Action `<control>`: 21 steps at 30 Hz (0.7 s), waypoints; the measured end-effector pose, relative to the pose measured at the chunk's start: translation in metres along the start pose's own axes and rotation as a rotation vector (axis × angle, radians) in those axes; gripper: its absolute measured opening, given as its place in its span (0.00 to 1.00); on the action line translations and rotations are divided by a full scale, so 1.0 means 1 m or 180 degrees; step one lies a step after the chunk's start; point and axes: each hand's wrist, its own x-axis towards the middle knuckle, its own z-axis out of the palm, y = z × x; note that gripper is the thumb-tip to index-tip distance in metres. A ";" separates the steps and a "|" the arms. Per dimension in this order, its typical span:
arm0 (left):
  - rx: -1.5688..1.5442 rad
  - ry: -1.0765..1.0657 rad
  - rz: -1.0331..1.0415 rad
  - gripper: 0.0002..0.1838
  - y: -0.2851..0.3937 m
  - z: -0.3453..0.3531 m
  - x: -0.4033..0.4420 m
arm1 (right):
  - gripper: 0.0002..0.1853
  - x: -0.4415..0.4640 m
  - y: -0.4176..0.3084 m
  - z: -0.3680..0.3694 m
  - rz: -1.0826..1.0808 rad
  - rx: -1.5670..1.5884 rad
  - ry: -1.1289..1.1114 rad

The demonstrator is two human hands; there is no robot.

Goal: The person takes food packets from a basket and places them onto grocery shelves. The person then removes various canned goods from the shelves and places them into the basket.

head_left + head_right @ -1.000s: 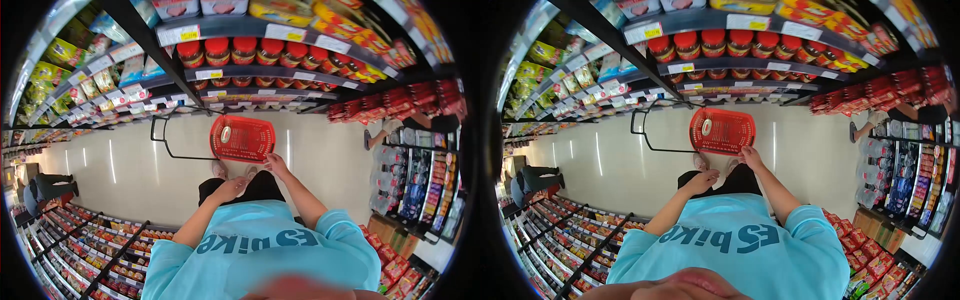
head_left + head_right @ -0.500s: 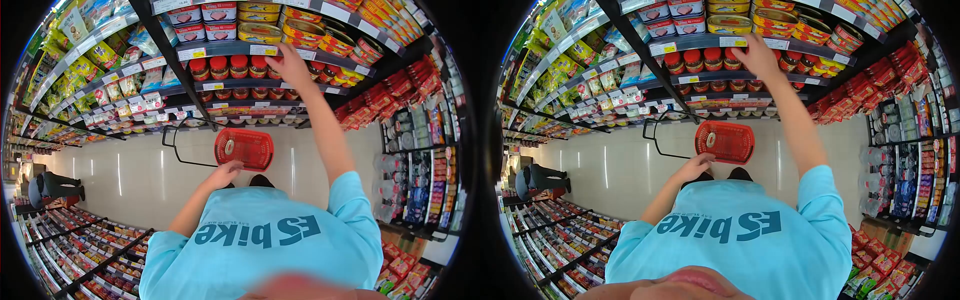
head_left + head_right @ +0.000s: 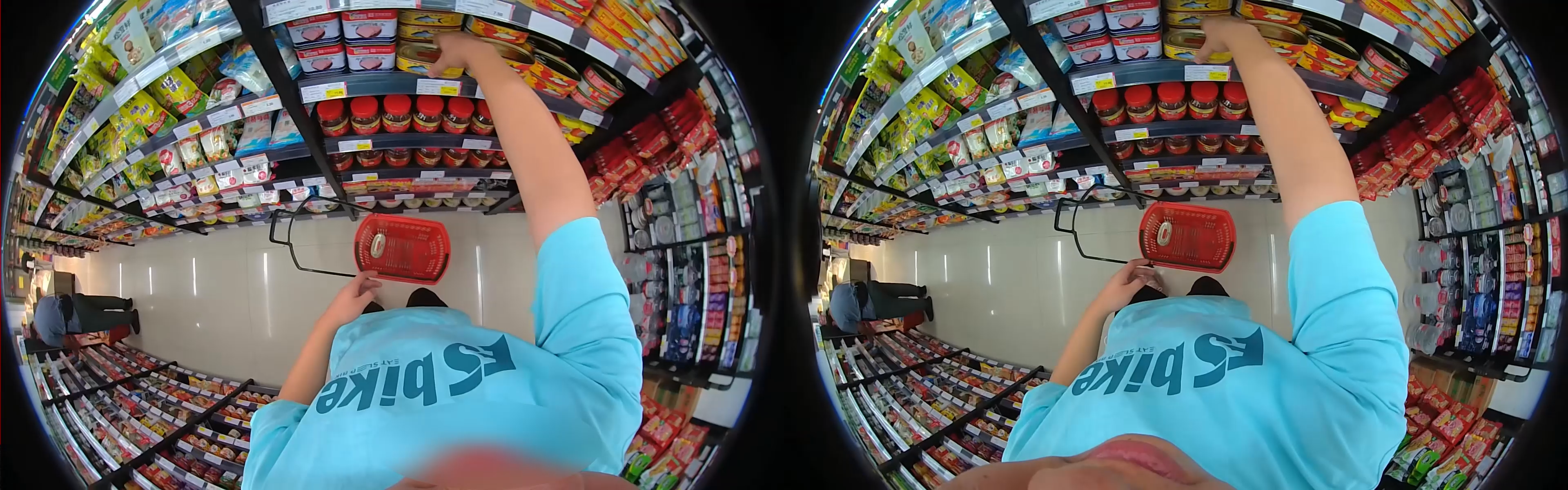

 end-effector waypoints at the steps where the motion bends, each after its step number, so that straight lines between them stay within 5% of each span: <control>1: -0.0021 0.0023 -0.0002 0.25 -0.001 0.000 -0.002 | 0.46 -0.005 -0.001 -0.001 -0.0012 0.0097 0.0017; 8: -0.0132 -0.0070 -0.0045 0.24 -0.003 -0.004 0.000 | 0.46 -0.013 0.027 0.017 -0.0572 0.0264 0.1089; 13: -0.0109 -0.0092 0.0057 0.20 -0.007 -0.009 0.018 | 0.44 -0.105 -0.004 0.020 -0.0372 0.0827 0.1373; 18: 0.0207 0.0026 -0.0090 0.19 -0.010 -0.015 0.054 | 0.41 -0.158 -0.039 0.155 -0.0193 0.2190 0.0500; 21: -0.0009 -0.0006 -0.0325 0.20 -0.064 -0.006 0.086 | 0.44 -0.160 -0.076 0.265 0.0696 0.3098 -0.1277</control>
